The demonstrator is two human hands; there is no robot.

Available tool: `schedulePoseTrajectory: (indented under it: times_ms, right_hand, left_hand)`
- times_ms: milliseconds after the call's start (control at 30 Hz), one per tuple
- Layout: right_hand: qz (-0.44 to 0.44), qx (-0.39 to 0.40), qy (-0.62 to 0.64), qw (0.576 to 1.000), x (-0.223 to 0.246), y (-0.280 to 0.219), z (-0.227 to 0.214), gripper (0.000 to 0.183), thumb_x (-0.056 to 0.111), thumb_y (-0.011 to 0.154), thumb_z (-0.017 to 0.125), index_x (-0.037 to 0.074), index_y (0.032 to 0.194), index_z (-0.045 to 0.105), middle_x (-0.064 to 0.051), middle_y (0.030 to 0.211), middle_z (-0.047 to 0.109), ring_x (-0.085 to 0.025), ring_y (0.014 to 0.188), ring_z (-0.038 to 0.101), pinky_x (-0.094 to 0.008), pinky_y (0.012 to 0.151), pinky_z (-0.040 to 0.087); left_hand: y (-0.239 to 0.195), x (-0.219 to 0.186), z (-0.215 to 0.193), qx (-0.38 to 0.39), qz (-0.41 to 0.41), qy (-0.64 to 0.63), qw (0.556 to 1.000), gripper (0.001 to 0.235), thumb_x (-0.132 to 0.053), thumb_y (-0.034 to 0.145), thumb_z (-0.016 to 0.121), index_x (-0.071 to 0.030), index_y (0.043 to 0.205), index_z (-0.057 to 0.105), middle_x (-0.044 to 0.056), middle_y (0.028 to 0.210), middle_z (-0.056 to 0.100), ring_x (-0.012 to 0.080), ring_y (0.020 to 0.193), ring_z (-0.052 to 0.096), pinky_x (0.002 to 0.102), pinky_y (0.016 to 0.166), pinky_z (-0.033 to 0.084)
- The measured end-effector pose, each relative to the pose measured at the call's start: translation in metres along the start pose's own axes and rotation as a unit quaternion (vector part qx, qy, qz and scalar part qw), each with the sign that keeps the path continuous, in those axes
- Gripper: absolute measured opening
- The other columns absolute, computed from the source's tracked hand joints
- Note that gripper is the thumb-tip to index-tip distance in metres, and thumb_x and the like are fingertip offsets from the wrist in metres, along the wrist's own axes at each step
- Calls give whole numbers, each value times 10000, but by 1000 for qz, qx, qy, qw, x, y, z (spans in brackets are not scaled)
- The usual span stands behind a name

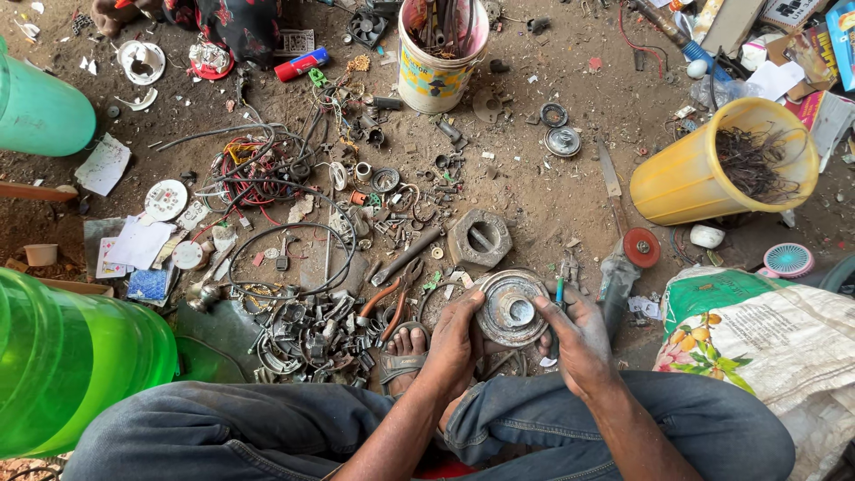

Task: The person sits on the ground and uses an angle grinder to cut a metal part, then uses a hammer and chisel to separate components. The person handles the metal parts and tools throughout the clip.

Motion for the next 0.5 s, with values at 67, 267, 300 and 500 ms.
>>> schedulePoseTrajectory:
  times_ms: [67,267,300,500]
  right_hand:
    - [-10,14,7,1000,7,-1,4,237,171,974,661,35,1168,646,-8,798,664,-36,515,546,-207,431,455]
    - [-21,1,-3,1000,3,0,-5,219,175,980,647,60,1166,658,7,784,636,-47,535,547,-217,454,474]
    - [-25,-10,-18,999,-1,5,-10,250,194,970,633,82,1189,673,-6,787,642,-66,533,547,-232,450,486]
    - [-17,-18,149,989,43,-5,-150,429,408,975,505,115,1274,601,-74,1165,736,-257,789,667,-326,403,404]
  left_hand:
    - [1,-1,2,23,13,11,1000,360,-309,1002,650,-38,1238,642,-3,853,602,39,588,471,183,476,392]
    - [-4,-10,19,119,29,-41,992,292,-311,1041,614,-27,1103,632,-3,786,609,44,534,484,228,495,491]
    - [-4,-10,20,121,7,-57,991,297,-314,1003,599,-35,1098,631,14,805,640,62,555,539,296,567,589]
    - [38,-20,-13,45,46,-24,998,324,-204,958,623,-11,1218,618,102,1029,752,201,881,748,391,790,644]
Point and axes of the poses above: each hand's wrist, its own y-axis towards the middle knuckle, its own z-axis out of the palm, x = y × z, the point moved 6 cm from there along y, towards the middle knuckle
